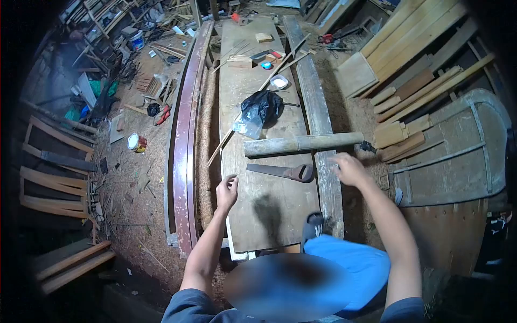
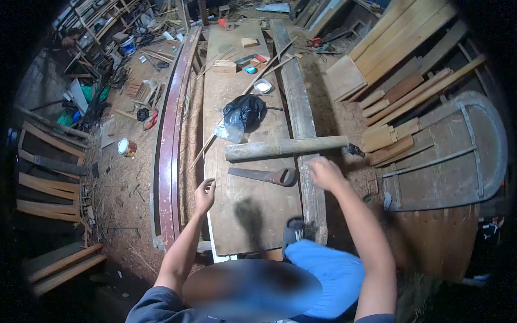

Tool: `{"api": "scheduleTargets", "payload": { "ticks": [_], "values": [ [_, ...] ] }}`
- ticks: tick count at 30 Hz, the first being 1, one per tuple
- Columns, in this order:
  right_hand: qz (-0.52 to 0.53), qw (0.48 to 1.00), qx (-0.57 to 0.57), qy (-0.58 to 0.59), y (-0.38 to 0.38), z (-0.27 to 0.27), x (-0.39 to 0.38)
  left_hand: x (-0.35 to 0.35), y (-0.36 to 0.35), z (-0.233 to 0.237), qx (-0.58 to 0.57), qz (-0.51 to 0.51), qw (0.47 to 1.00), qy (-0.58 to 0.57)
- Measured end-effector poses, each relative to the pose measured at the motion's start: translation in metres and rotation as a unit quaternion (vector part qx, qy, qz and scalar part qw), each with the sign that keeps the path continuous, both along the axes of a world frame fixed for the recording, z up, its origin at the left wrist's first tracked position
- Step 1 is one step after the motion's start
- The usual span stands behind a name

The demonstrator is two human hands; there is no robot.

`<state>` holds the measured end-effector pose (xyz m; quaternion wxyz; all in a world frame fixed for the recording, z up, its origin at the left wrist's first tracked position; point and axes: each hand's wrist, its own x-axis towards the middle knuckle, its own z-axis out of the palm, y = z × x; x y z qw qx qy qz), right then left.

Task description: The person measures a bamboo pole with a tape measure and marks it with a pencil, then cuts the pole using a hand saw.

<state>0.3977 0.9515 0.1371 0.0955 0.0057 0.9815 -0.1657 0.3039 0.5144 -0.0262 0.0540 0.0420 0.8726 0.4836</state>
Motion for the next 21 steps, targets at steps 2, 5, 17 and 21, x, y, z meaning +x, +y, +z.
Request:
{"api": "scheduleTargets", "payload": {
  "ticks": [2,5,17,21],
  "values": [
    [-0.007,0.999,-0.014,0.030,0.013,0.001,-0.025,-0.002,-0.003,-0.010,-0.023,-0.013,0.999,0.038],
    [-0.021,0.998,-0.037,0.056,0.030,-0.027,-0.049,-0.009,0.002,0.002,-0.076,-0.042,0.993,0.076],
    [-0.061,0.972,-0.197,0.111,0.048,-0.177,-0.165,-0.105,0.070,-0.047,-0.162,-0.041,0.974,0.152],
    [-0.065,0.968,-0.196,0.146,0.083,-0.225,-0.209,-0.147,0.099,-0.078,-0.193,-0.010,0.965,0.178]
  ]
}}
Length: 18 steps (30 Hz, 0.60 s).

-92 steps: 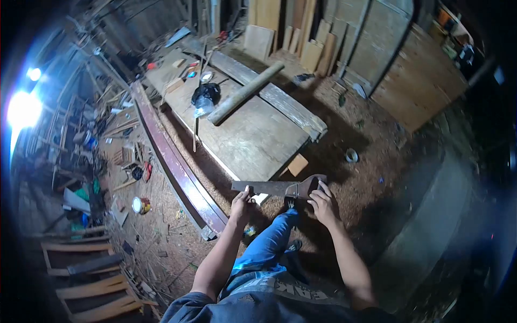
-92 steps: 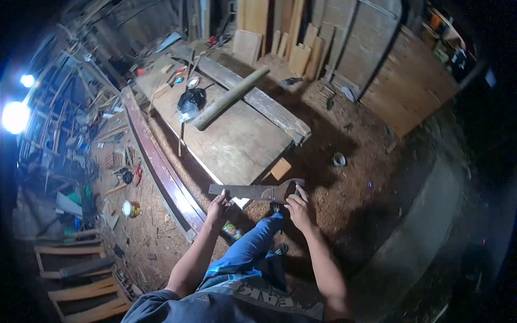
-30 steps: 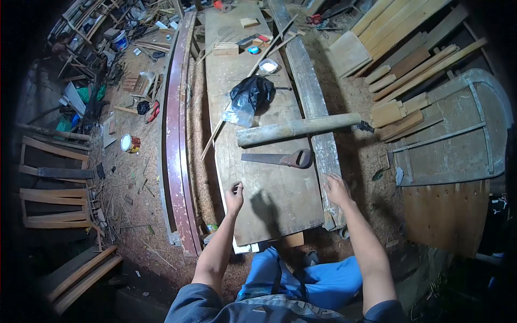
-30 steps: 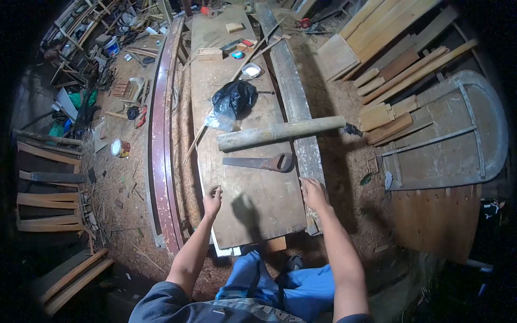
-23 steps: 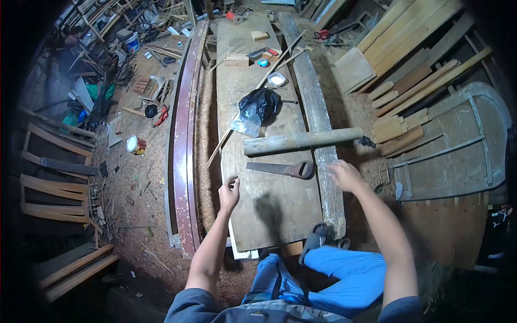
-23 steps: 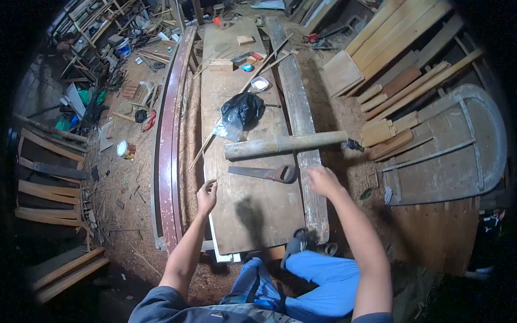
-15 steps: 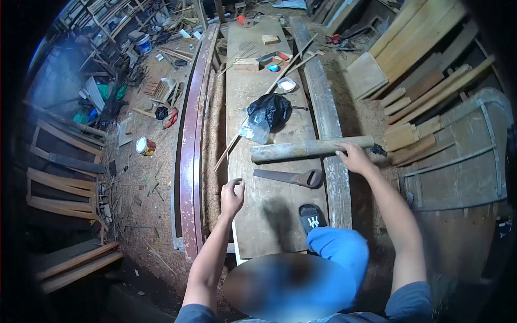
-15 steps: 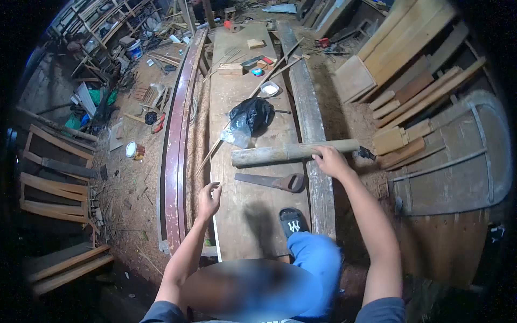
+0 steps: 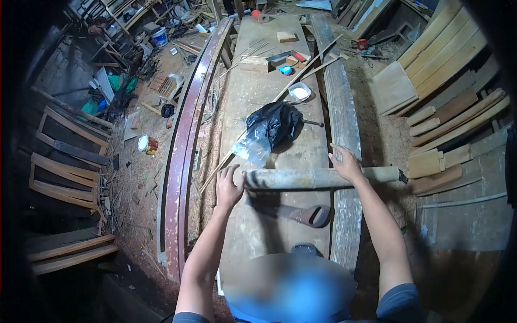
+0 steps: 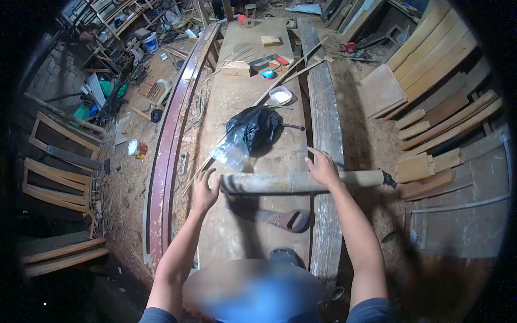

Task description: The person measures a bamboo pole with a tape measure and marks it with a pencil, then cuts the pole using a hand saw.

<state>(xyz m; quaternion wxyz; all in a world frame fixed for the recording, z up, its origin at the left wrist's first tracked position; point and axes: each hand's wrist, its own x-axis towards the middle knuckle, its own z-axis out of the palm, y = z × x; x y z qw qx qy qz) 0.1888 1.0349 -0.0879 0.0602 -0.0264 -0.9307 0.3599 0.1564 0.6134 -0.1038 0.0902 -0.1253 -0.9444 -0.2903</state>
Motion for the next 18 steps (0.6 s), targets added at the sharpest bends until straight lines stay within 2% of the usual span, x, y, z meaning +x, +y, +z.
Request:
{"api": "scheduleTargets", "payload": {
  "ticks": [3,6,8,16,18],
  "values": [
    [-0.013,1.000,0.000,0.006,0.023,-0.025,-0.028,-0.021,0.019,-0.019,-0.028,0.005,0.999,0.020],
    [0.005,0.999,0.020,0.025,0.046,-0.047,-0.060,-0.048,0.040,-0.009,-0.077,-0.010,0.996,0.044],
    [0.020,0.999,0.023,0.042,0.055,-0.053,-0.080,-0.061,0.053,0.004,-0.075,0.010,0.997,0.017],
    [0.052,0.996,0.056,0.035,0.058,-0.037,-0.119,-0.104,0.076,0.025,-0.100,-0.005,0.992,0.072],
    [0.031,0.999,0.029,0.032,0.052,-0.034,-0.125,-0.105,0.070,0.027,-0.123,-0.027,0.989,0.072]
  ]
}}
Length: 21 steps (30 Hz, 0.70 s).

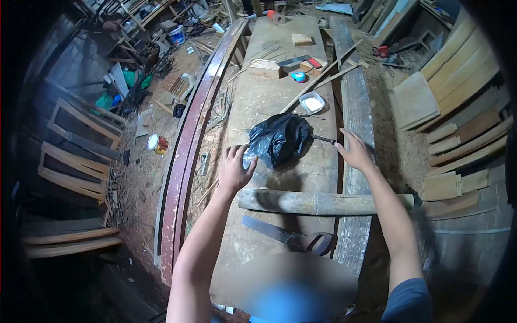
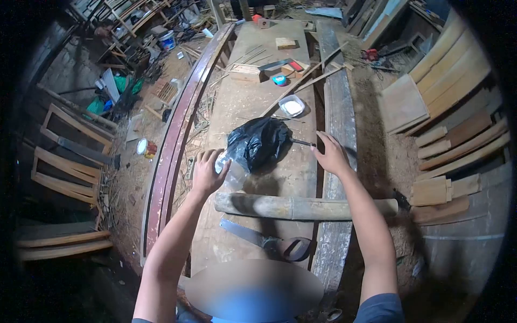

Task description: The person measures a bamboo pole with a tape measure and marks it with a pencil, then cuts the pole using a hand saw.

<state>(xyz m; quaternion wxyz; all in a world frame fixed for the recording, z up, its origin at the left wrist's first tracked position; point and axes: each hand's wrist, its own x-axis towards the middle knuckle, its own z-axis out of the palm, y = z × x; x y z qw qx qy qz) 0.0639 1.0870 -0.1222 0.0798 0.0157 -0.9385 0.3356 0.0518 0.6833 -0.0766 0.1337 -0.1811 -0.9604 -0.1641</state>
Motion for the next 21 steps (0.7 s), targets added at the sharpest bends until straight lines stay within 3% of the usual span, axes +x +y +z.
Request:
{"api": "scheduleTargets", "payload": {
  "ticks": [7,12,14,18,19,21],
  "values": [
    [-0.045,0.999,0.015,0.010,-0.006,-0.031,-0.013,-0.047,-0.012,-0.006,-0.059,0.000,0.998,-0.014],
    [-0.073,0.997,-0.015,-0.004,0.007,-0.053,-0.013,-0.096,0.021,-0.024,-0.097,-0.012,0.995,-0.026],
    [-0.064,0.996,0.054,0.000,0.021,-0.064,-0.011,-0.125,0.040,-0.038,-0.044,-0.015,0.999,-0.025],
    [-0.083,0.982,0.116,-0.123,0.054,-0.093,-0.013,-0.177,0.082,-0.063,-0.014,-0.029,0.999,-0.041],
    [-0.064,0.985,0.049,-0.155,0.062,-0.102,-0.014,-0.192,0.090,-0.075,-0.016,-0.034,0.998,-0.052],
    [-0.077,0.973,0.076,-0.202,0.063,-0.114,-0.014,-0.218,0.108,-0.093,-0.019,-0.040,0.997,-0.059]
  ]
}}
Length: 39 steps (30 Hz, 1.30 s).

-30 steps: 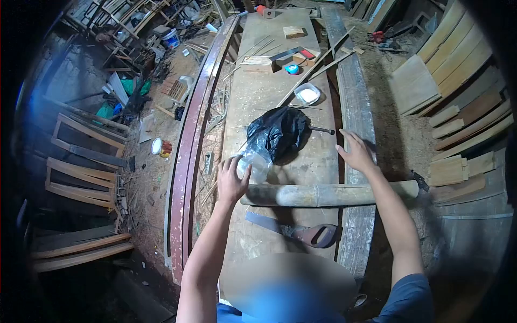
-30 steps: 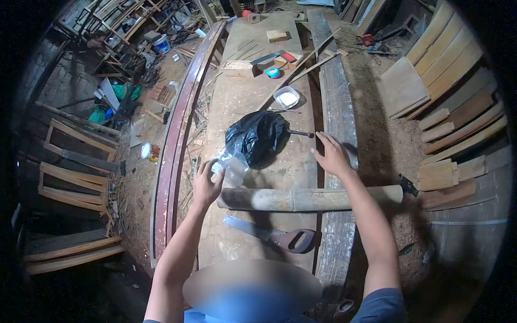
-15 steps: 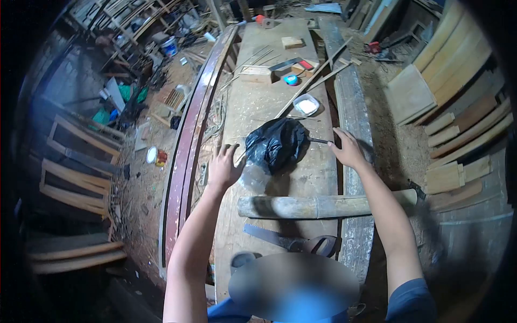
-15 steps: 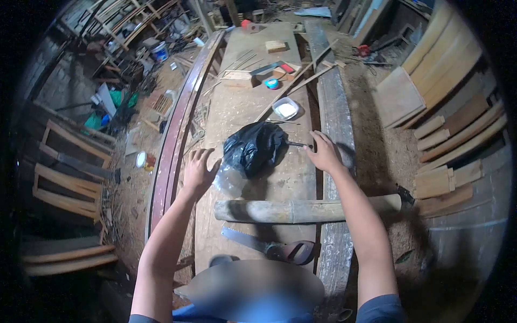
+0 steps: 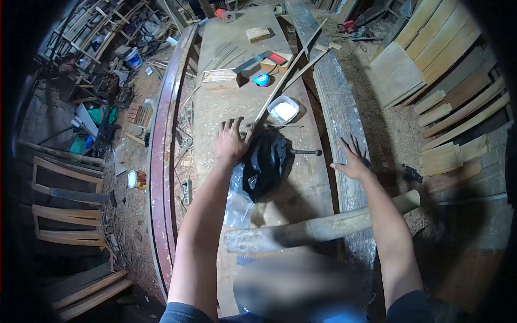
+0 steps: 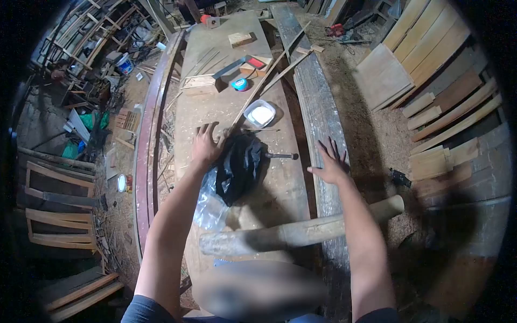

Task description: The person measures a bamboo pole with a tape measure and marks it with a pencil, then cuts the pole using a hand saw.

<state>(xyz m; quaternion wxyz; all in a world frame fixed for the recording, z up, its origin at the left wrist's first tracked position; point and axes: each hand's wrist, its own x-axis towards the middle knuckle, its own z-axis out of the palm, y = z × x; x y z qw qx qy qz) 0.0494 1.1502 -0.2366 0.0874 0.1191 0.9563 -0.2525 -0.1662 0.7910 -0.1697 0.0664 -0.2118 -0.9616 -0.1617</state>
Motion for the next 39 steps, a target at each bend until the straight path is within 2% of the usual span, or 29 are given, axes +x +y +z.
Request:
{"api": "scheduleTargets", "payload": {
  "ticks": [2,5,9,13,14,17,19,21,22,25,27,30,31,33,34,39],
  "values": [
    [-0.001,0.997,0.026,-0.076,0.003,-0.006,-0.005,-0.026,0.014,-0.023,0.009,-0.014,1.000,0.001],
    [-0.002,0.995,0.030,-0.092,0.005,-0.006,-0.008,-0.054,0.035,-0.034,0.018,-0.015,0.999,0.030],
    [0.013,0.984,0.051,-0.173,0.002,0.001,-0.020,-0.109,0.059,-0.060,0.019,0.017,1.000,0.008],
    [0.018,0.981,0.052,-0.187,0.004,-0.006,-0.021,-0.155,0.089,-0.066,0.098,-0.002,0.995,-0.017],
    [0.020,0.980,0.056,-0.188,0.003,-0.004,-0.022,-0.176,0.094,-0.082,0.087,-0.024,0.995,0.038],
    [0.006,0.977,0.048,-0.207,-0.002,0.003,-0.027,-0.194,0.105,-0.090,0.078,-0.056,0.992,0.084],
    [0.005,0.976,0.052,-0.210,-0.001,0.002,-0.027,-0.193,0.115,-0.078,0.077,-0.070,0.992,0.076],
    [0.003,0.976,0.049,-0.213,-0.002,0.001,-0.027,-0.187,0.119,-0.070,0.107,-0.056,0.992,-0.025],
    [0.001,0.974,0.052,-0.222,-0.004,0.004,-0.029,-0.192,0.123,-0.077,0.098,-0.017,0.995,-0.011],
    [0.000,0.972,0.056,-0.226,-0.004,0.007,-0.030,-0.186,0.130,-0.074,0.091,0.015,0.996,-0.015],
    [-0.002,0.974,0.058,-0.218,-0.001,0.005,-0.032,-0.176,0.127,-0.071,0.140,-0.003,0.990,-0.020],
    [-0.011,0.975,0.051,-0.217,-0.006,0.009,-0.030,-0.160,0.115,-0.058,0.272,-0.089,0.958,0.002],
    [-0.014,0.973,0.053,-0.226,-0.007,0.012,-0.030,-0.156,0.111,-0.053,0.271,-0.093,0.958,0.005],
    [-0.018,0.974,0.048,-0.218,-0.006,0.011,-0.028,-0.138,0.095,-0.040,0.344,-0.109,0.931,-0.055],
    [-0.018,0.975,0.052,-0.216,-0.006,0.010,-0.027,-0.129,0.085,-0.033,0.335,-0.084,0.936,-0.072],
    [-0.014,0.974,0.072,-0.214,-0.008,0.007,-0.026,-0.080,0.027,0.008,0.331,-0.104,0.936,-0.064]
  ]
}}
